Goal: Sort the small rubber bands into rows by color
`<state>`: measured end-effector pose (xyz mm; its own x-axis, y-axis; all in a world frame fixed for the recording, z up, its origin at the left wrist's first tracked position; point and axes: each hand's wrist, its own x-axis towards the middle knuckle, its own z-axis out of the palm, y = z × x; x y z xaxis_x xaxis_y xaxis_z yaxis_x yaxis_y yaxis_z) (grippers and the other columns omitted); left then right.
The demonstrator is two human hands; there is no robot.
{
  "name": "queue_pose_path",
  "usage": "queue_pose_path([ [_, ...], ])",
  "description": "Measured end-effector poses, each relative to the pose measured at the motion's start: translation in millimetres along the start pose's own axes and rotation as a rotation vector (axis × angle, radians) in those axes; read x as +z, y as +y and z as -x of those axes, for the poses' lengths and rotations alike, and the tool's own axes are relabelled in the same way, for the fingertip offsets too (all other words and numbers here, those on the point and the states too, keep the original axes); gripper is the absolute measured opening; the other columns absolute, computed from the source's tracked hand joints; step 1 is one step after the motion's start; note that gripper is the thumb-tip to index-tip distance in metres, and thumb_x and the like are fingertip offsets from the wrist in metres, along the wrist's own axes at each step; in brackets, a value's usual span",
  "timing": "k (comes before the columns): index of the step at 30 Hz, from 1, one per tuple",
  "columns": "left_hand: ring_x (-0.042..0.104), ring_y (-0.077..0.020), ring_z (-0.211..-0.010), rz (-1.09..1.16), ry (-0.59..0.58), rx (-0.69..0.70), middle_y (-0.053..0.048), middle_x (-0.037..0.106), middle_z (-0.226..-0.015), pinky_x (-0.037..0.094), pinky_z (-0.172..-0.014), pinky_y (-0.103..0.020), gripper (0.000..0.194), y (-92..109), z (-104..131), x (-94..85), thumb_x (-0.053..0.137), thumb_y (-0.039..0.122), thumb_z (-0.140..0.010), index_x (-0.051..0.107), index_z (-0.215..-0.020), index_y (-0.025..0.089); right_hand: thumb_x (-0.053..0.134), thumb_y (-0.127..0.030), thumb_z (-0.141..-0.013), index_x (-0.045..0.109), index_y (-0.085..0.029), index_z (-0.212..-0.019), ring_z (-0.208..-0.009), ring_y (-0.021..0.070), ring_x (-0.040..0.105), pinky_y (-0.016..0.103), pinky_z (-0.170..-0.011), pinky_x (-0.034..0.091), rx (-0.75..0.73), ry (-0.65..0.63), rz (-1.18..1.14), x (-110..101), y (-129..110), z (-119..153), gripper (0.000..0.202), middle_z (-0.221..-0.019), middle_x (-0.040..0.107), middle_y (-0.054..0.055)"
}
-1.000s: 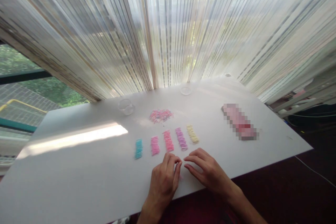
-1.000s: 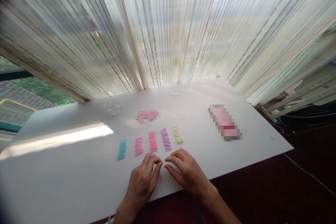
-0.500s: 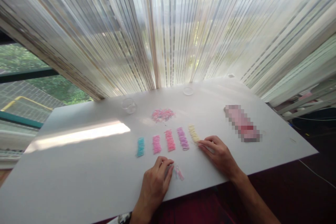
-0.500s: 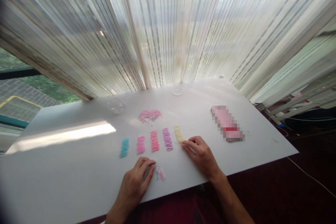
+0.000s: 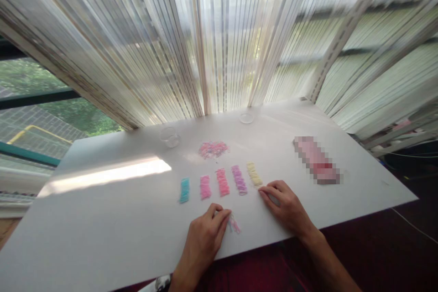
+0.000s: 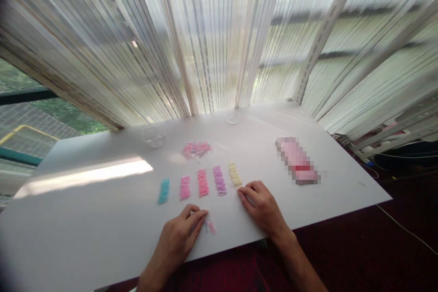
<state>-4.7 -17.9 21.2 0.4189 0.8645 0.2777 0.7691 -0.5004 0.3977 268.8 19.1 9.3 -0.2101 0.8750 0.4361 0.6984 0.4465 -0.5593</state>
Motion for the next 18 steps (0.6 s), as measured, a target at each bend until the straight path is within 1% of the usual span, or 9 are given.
queue_pose_path([
  [3,0.071,-0.0140,-0.064,0.008,-0.041,-0.001,-0.002,0.071,-0.098,0.056,-0.057,-0.024,0.031,1,-1,-1.6,0.038,0.026,-0.108,0.068,-0.113,0.025,0.058,-0.023,-0.102,0.073,-0.023,-0.103,-0.083,0.0228,0.066,0.037,-0.075,0.058,-0.008,0.009,-0.004,1,2,0,0.015,-0.088,0.066,0.005],
  [6,0.071,-0.0142,-0.066,0.010,-0.073,-0.013,0.000,0.071,-0.098,0.055,-0.058,-0.023,0.024,2,-3,-1.3,0.045,0.025,-0.106,0.069,-0.111,0.027,0.056,-0.021,-0.103,0.071,-0.023,-0.104,-0.084,0.0227,0.066,0.037,-0.076,0.058,-0.012,0.023,-0.016,0,-1,1,0.015,-0.089,0.066,0.006],
  [10,0.071,-0.0148,-0.068,0.003,-0.108,-0.030,0.001,0.071,-0.096,0.054,-0.059,-0.023,0.015,3,-7,-0.7,0.055,0.022,-0.101,0.069,-0.103,0.027,0.057,-0.018,-0.101,0.069,-0.022,-0.103,-0.083,0.0214,0.066,0.035,-0.075,0.059,-0.025,0.010,-0.051,3,-19,6,0.013,-0.089,0.066,0.005],
  [14,0.072,-0.0161,-0.072,0.003,-0.130,-0.028,0.001,0.070,-0.094,0.054,-0.060,-0.024,0.012,4,-9,-0.9,0.056,0.019,-0.099,0.066,-0.100,0.026,0.061,-0.014,-0.098,0.068,-0.022,-0.102,-0.083,0.0209,0.065,0.034,-0.073,0.058,-0.041,-0.156,-0.154,13,-48,14,0.012,-0.089,0.065,0.004],
  [16,0.072,-0.0164,-0.071,-0.006,-0.125,-0.022,0.001,0.070,-0.092,0.054,-0.059,-0.024,0.013,4,-8,-0.3,0.054,0.017,-0.099,0.065,-0.098,0.025,0.066,-0.014,-0.094,0.068,-0.022,-0.103,-0.084,0.0214,0.064,0.035,-0.075,0.057,-0.042,-0.226,-0.172,19,-60,18,0.012,-0.090,0.067,0.004],
  [18,0.072,-0.0164,-0.070,-0.019,-0.112,-0.015,0.000,0.069,-0.091,0.053,-0.057,-0.024,0.014,5,-7,1.2,0.052,0.016,-0.099,0.063,-0.097,0.024,0.072,-0.014,-0.091,0.067,-0.021,-0.100,-0.084,0.0222,0.063,0.036,-0.075,0.056,-0.035,-0.256,-0.153,24,-68,21,0.013,-0.091,0.067,0.004],
])
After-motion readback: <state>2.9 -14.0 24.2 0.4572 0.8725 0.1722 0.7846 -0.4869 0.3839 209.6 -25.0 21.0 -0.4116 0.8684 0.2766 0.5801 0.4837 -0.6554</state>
